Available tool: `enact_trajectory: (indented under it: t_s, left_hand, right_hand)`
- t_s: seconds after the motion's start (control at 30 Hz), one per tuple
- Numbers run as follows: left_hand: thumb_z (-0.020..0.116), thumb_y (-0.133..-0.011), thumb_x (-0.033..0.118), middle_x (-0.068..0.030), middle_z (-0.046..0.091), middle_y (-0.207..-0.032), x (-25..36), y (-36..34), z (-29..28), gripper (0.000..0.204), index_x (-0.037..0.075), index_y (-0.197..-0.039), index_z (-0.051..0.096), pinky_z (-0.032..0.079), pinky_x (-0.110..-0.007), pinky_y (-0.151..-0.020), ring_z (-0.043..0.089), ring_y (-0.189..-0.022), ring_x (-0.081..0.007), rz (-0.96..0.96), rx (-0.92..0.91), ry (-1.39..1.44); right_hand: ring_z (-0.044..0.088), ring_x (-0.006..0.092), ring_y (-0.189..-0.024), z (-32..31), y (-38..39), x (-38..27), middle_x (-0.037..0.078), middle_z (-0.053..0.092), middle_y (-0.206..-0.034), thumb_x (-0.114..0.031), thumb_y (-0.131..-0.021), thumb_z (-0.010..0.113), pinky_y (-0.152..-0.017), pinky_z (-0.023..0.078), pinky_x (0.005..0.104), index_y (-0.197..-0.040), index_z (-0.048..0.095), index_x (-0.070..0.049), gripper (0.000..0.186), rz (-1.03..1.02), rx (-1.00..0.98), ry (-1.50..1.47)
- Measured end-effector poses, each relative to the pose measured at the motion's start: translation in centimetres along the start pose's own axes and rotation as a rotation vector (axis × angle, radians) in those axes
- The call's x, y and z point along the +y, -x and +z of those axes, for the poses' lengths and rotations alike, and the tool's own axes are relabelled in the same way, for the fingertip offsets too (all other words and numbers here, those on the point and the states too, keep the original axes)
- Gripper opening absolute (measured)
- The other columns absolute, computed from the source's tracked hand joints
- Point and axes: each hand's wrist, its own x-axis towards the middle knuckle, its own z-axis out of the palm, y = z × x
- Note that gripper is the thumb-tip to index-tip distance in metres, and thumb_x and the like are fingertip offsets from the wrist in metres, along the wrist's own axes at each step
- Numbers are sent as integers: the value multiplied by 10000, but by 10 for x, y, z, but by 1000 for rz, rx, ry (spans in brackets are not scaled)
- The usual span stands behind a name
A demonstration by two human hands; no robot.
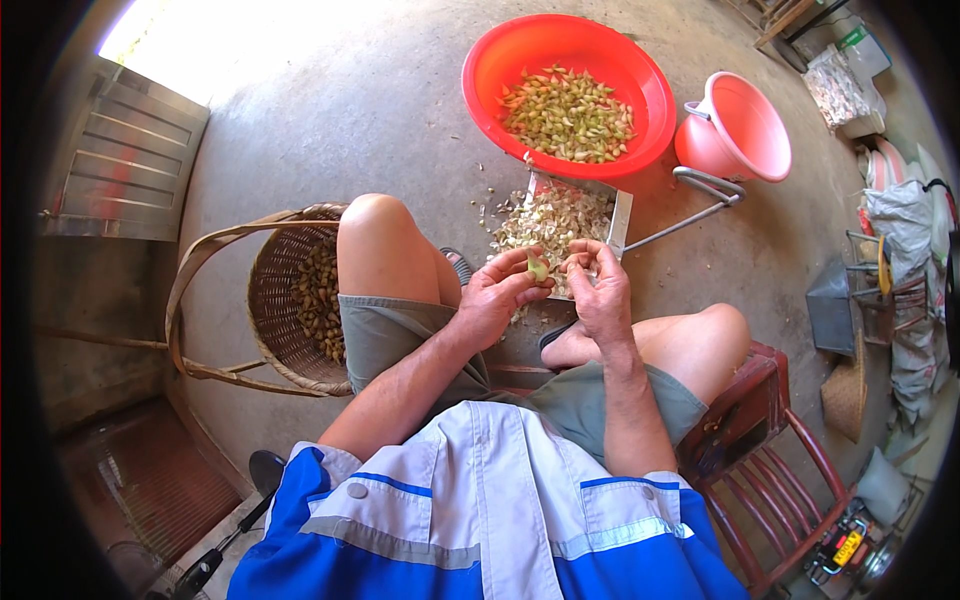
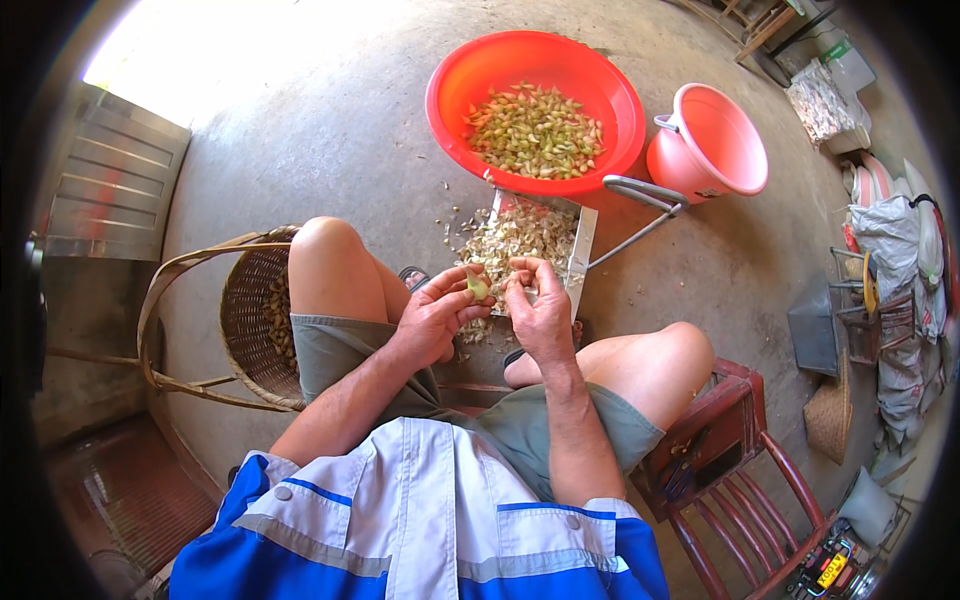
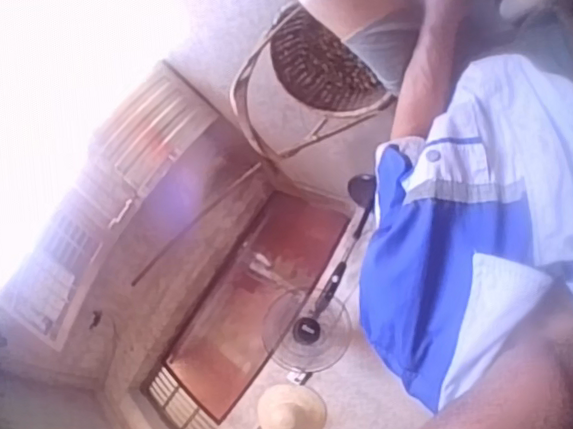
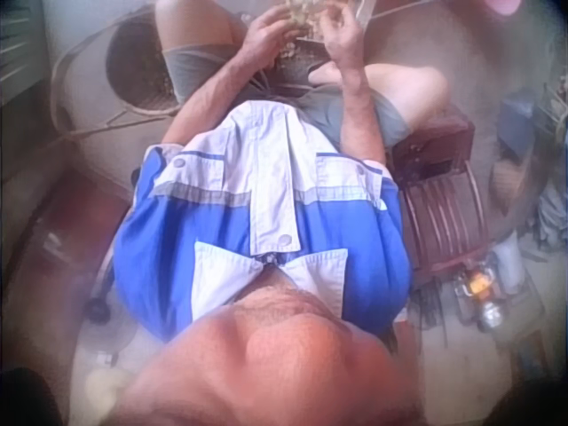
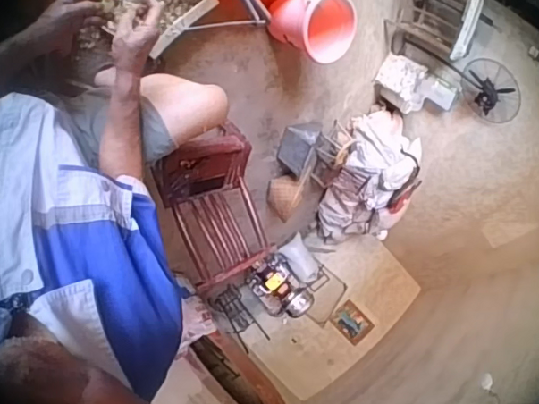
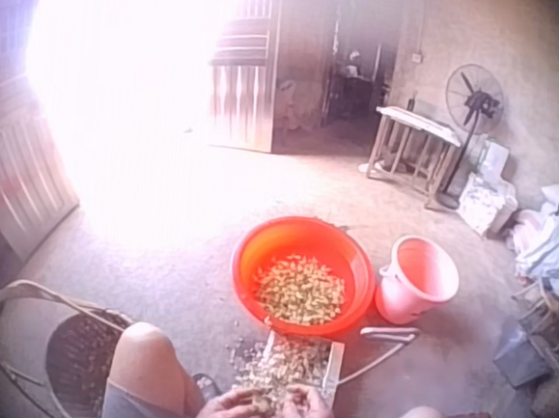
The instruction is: The person uses a small metal tool and then scissors to extract the inner parts of green seeds from a basket, placing them into a metal tray and a red bowl.
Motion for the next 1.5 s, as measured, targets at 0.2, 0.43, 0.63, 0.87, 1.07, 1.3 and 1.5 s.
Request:
enact_trajectory:
  t_s: [0.2,0.43,0.63,0.87,1.07,1.3,1.5]
  left_hand:
    - [501,-945,57,-124,587,-1140,-10,-1,-4,358,3,-1297,463,513,-323,-871,609,-994,-199,51,-50,-94]
    - [559,-909,-3,-100,607,-1103,-24,-1,-11,375,-14,-1276,478,518,-297,-844,603,-968,-152,229,-25,-557]
    - [564,-906,-8,-85,628,-1042,-18,2,-3,338,-21,-1240,512,511,-282,-840,606,-935,-136,231,-28,-433]
    - [570,-901,-11,-83,622,-1067,-21,-1,-7,342,-16,-1240,518,508,-278,-831,607,-934,-137,226,-25,-419]
    - [550,-920,20,-125,609,-1109,-19,-1,-10,337,-10,-1251,499,525,-337,-852,611,-993,-190,212,-27,-299]
    - [516,-940,53,-159,569,-1179,-6,0,-5,352,11,-1283,451,523,-344,-861,613,-1007,-226,-19,-14,-3]
    - [536,-930,49,-151,579,-1152,-6,2,-2,339,3,-1260,473,524,-334,-856,617,-990,-225,21,-45,-41]
  right_hand:
    - [524,52,-676,-1,0,4,13,607,-760,-114,-924,559,-611,460,217,-910,628,12,145,97,-140,62]
    - [472,33,-593,7,1,-1,-8,570,-755,-149,-882,629,-511,388,184,-936,607,-15,147,192,-157,-61]
    - [533,62,-683,0,1,7,9,574,-807,-82,-852,625,-602,463,207,-929,585,-25,104,301,-180,-306]
    - [514,51,-676,3,1,5,8,578,-839,-57,-843,615,-590,440,196,-953,579,-32,119,372,-171,-387]
    - [514,67,-650,2,0,6,12,590,-796,-40,-866,566,-588,436,207,-965,576,-28,101,340,-204,-351]
    - [480,60,-597,-1,2,12,9,576,-752,-51,-879,558,-553,422,210,-944,584,-16,78,323,-157,-409]
    - [471,41,-575,5,4,4,4,575,-741,-103,-889,589,-511,392,191,-913,600,-15,91,282,-137,-347]
